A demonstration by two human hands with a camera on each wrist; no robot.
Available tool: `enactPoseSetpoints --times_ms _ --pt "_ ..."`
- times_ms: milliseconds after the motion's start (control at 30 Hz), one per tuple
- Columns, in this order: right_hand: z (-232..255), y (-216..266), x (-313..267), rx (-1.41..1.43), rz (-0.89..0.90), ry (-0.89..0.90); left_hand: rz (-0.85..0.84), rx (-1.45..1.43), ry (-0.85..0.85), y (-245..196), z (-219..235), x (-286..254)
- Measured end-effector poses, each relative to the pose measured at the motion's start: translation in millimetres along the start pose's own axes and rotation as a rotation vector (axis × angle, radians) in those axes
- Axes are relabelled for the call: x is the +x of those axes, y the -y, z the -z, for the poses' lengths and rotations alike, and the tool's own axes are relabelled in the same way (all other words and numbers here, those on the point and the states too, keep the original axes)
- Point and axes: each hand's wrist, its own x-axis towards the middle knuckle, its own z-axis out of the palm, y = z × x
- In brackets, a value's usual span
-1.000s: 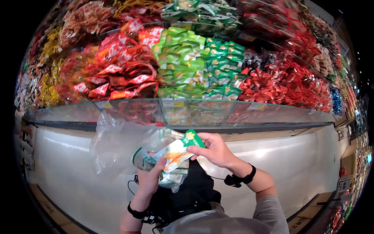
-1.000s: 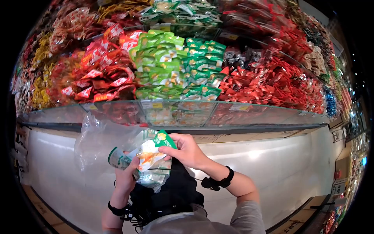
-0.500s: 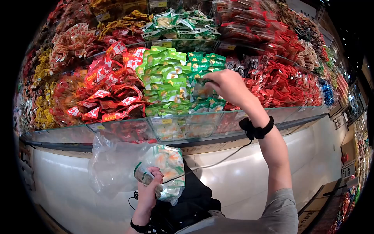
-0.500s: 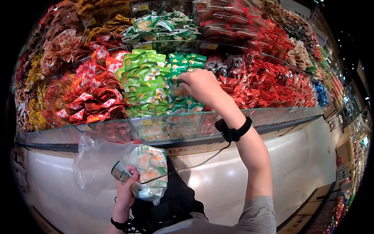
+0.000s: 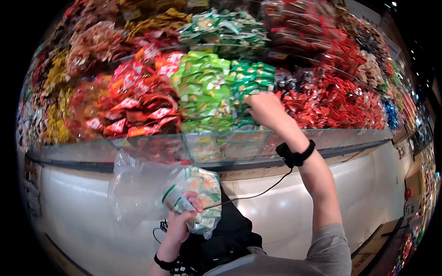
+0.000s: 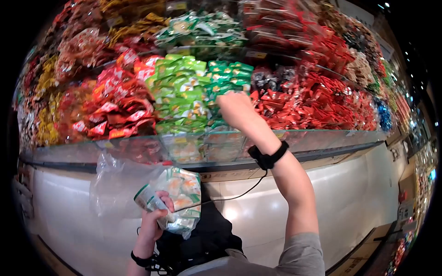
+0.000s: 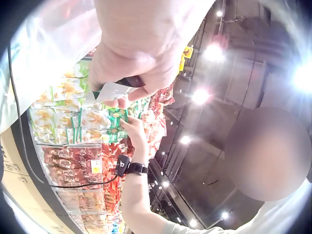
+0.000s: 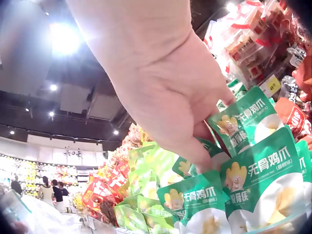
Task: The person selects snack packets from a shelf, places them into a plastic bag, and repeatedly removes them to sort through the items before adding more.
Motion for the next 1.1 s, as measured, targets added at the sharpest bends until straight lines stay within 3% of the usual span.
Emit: enactPoseSetpoints --times_ms 33,100,133,200,233,267,333,367,433,467,500,567,600,667,700,733,767,833,933,1000,1033,1067,1100 --pt "15.1 10.0 -6.0 0.042 -0.025 -0.032 0.003 -0.063 0.05 -0.1 0.8 0.1" --pt "37.6 38.1 -19.1 0.114 0.046 -0.372 0.056 -0.169 0.134 -1.1 6.9 -4.0" --pt "47.0 55.6 -27.9 0.131 0.072 -0.451 0.095 -0.205 0.199 -4.7 9.1 1.1" --pt "48.9 85.1 -49.7 0.476 0.198 -0.316 0.174 -0.258 0.336 -6.3 10.1 5.2" --pt "43.1 102.6 -60.5 0.71 0.238 -0.157 0.173 -0.265 0.395 -7.0 7.1 6.7" --pt "53.4 127.9 -69.5 0.936 0.155 0.088 0.173 -0.27 0.46 -7.3 3.9 7.7" --pt "36.6 156.0 -85.7 1.13 0.209 0.235 0.198 -0.146 0.377 -6.6 -2.0 6.8" --pt "31.1 167.0 -92.1 1.151 0.174 0.169 0.218 -0.018 0.301 -5.0 -5.5 5.8" --pt "29.1 178.5 -102.2 1.173 0.143 0.111 -0.117 0.575 0.042 -0.3 -18.6 1.7" --pt "31.2 182.1 -105.2 1.233 -0.004 0.2 -0.308 0.845 -0.061 -2.4 -22.2 -1.1" --pt "32.2 185.1 -107.8 1.287 -0.154 0.291 -0.304 0.843 -0.07 -4.6 -21.3 -1.7" --pt "0.4 184.0 -120.8 1.423 -0.193 0.38 -0.502 1.27 -0.09 -10.5 -17.8 0.9" --pt "-5.2 184.2 -122.4 1.556 -0.239 0.463 -0.498 1.271 -0.086 -13.0 -17.0 1.5" --pt "-6.7 175.8 -123.2 1.605 -0.3 0.448 -0.583 1.144 0.009 -19.8 -16.8 1.5" --pt "-9.2 169.1 -122.1 1.664 -0.364 0.425 -0.268 0.965 0.012 -32.1 -16.7 -4.3" --pt "-11.2 162.3 -120.8 1.722 -0.427 0.399 -0.274 0.965 0.015 -32.6 -9.1 -2.7" --pt "-11.7 155.8 -120.7 1.779 -0.499 0.375 -0.228 0.789 -0.021 -29.5 0.7 0.2" --pt "-12.3 147.5 -123.7 1.815 -0.531 0.35 -0.106 0.382 -0.016 -23.2 16.1 3.7" --pt "-11.8 145.4 -127.6 1.87 -0.595 0.357 -0.15 0.355 -0.06 -17.9 20.9 4.2" --pt "-21.8 137.6 -135.6 1.529 -0.382 0.626 -0.257 0.458 -0.088 -18.8 17.3 6.6" --pt "-21.6 138.8 -137.4 1.335 -0.191 0.552 -0.363 0.559 -0.116 -19.5 13.4 9.0" --pt "-25.3 146.8 -142.5 1.299 -0.103 0.334 -0.421 0.637 -0.144 -20.3 6.8 8.8" --pt "-22.0 153.9 -141.3 1.251 -0.049 0.252 -0.501 0.814 -0.118 -23.2 4.2 7.7"
